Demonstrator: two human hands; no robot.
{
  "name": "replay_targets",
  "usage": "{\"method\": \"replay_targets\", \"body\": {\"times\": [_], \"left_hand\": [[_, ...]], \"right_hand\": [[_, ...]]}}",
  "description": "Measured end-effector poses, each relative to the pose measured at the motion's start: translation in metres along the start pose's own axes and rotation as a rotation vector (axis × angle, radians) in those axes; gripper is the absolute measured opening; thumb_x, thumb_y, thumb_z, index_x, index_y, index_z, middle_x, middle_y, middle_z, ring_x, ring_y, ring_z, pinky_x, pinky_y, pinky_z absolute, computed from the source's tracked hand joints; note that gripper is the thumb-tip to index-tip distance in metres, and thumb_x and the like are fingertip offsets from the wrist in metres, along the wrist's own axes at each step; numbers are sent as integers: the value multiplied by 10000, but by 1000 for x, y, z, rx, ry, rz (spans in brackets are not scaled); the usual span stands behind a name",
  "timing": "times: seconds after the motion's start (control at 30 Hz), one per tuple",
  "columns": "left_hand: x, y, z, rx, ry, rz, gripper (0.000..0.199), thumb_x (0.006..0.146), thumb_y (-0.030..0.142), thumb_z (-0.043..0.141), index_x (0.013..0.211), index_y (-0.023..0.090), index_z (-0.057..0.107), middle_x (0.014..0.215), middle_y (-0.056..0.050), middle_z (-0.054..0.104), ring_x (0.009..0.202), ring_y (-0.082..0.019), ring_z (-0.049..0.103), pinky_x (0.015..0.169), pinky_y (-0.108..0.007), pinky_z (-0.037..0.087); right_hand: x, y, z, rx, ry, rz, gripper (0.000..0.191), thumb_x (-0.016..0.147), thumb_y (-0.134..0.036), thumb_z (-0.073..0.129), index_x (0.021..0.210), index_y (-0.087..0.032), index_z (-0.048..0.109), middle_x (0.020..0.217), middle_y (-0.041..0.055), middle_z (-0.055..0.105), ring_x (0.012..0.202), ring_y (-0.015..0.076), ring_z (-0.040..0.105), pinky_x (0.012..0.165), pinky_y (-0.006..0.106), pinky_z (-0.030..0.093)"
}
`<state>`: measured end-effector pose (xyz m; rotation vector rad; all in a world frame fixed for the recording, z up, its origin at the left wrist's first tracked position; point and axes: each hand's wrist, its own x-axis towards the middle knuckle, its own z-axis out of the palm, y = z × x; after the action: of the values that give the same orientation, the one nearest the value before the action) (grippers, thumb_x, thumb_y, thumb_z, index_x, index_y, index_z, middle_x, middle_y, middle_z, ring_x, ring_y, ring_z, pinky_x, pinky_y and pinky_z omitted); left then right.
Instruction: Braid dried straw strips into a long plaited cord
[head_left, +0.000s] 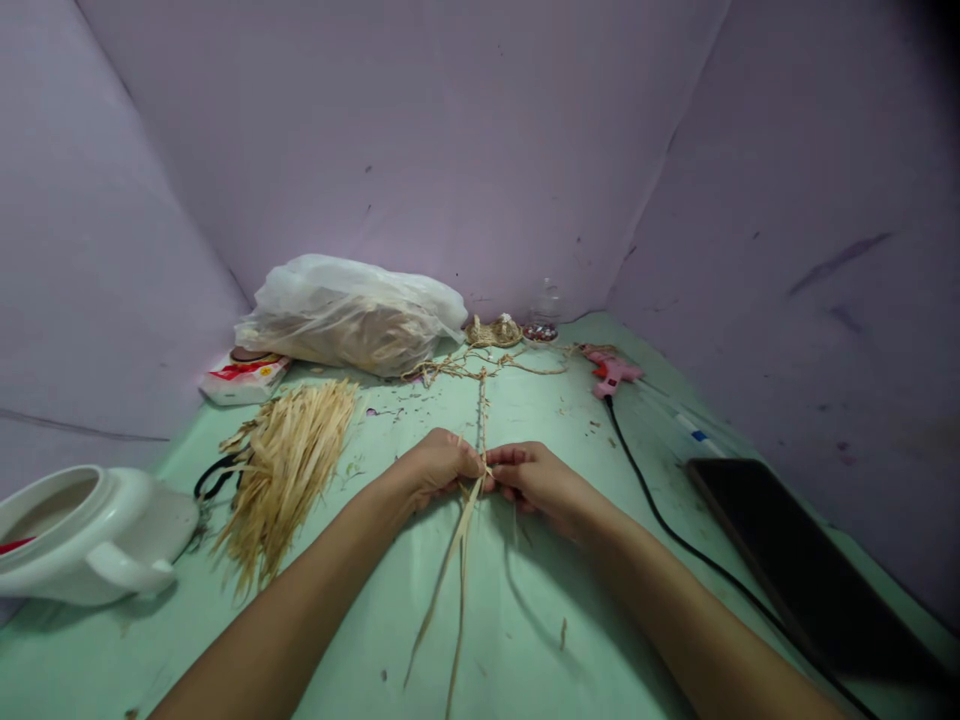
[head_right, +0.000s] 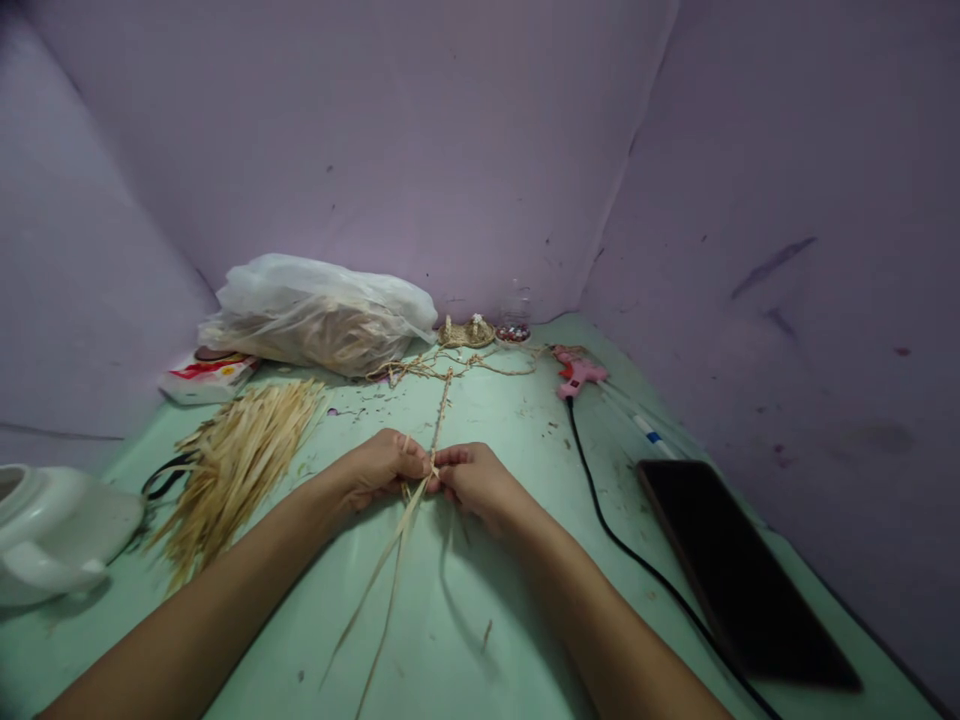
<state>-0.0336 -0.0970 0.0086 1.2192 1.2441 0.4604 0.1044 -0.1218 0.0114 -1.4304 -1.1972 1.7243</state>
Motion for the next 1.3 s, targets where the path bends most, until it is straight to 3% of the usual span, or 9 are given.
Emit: {"method": "replay_targets", "body": {"times": [0.33, 0.47, 0.53, 0.63, 0.8, 0.93, 1.03, 1.2, 1.3], "left_hand": [[-3, 3, 1, 168, 37, 14, 62, 560, 163, 526, 524, 117, 548, 326, 59, 312, 310, -37, 226, 351, -190, 128], [-13, 12, -7, 100, -185, -11, 125, 585, 229, 575, 626, 111, 580, 452, 7, 476, 409, -83, 437, 409, -195, 326], [-17, 16, -12, 55, -215, -8, 174, 591, 259, 591, 682, 111, 578, 564, -30, 550, 472, -104, 498, 455, -218, 377], [-20, 22, -20, 194, -38, 28, 156, 632, 262, 557, 683, 117, 583, 564, -24, 547, 447, -100, 472, 432, -208, 329], [-39, 38, -33, 564, 282, 275, 96, 603, 161, 576, 508, 147, 572, 457, 22, 446, 487, -81, 406, 454, -180, 255], [-79, 61, -31, 410, 291, 307, 25, 610, 178, 601, 594, 165, 615, 414, 39, 407, 445, -79, 398, 423, -175, 261], [-100, 73, -18, 191, 165, 211, 120, 642, 262, 611, 673, 147, 632, 422, 22, 449, 382, -74, 390, 375, -180, 262], [-74, 55, 8, -9, -72, 68, 219, 724, 295, 514, 657, 114, 617, 445, -4, 482, 362, -76, 404, 343, -184, 282], [-42, 34, 16, 73, 78, 57, 168, 698, 171, 503, 570, 97, 582, 339, 48, 360, 293, -37, 260, 315, -174, 228]], "right_hand": [[16, 15, -6, -67, 86, -62, 88, 607, -139, 545, 521, -129, 553, 436, -12, 518, 382, 45, 304, 391, 201, 185], [15, 14, -6, -13, 68, -80, 77, 609, -143, 552, 533, -132, 546, 457, -11, 550, 383, 46, 317, 404, 202, 196], [14, 14, -6, 7, 69, -79, 73, 615, -152, 558, 545, -135, 545, 465, -10, 559, 381, 46, 315, 407, 204, 196], [13, 14, -6, 2, 81, -86, 73, 614, -153, 560, 547, -136, 537, 468, -7, 563, 378, 45, 297, 409, 207, 187], [12, 13, -5, 4, 91, -87, 76, 624, -162, 560, 564, -138, 520, 478, -7, 562, 379, 42, 296, 407, 209, 179], [12, 13, -5, 3, 83, -94, 80, 633, -178, 565, 578, -138, 524, 487, -11, 560, 391, 42, 302, 411, 207, 187], [11, 13, -6, 5, 66, -114, 97, 629, -193, 576, 568, -138, 524, 477, -16, 551, 393, 42, 296, 411, 208, 186], [11, 14, -8, 65, 25, -123, 152, 586, -231, 620, 539, -148, 502, 407, -46, 486, 378, 41, 300, 412, 204, 189], [12, 15, -7, 64, 46, -113, 144, 570, -223, 625, 539, -137, 515, 453, -22, 532, 386, 36, 312, 414, 202, 195]]}}
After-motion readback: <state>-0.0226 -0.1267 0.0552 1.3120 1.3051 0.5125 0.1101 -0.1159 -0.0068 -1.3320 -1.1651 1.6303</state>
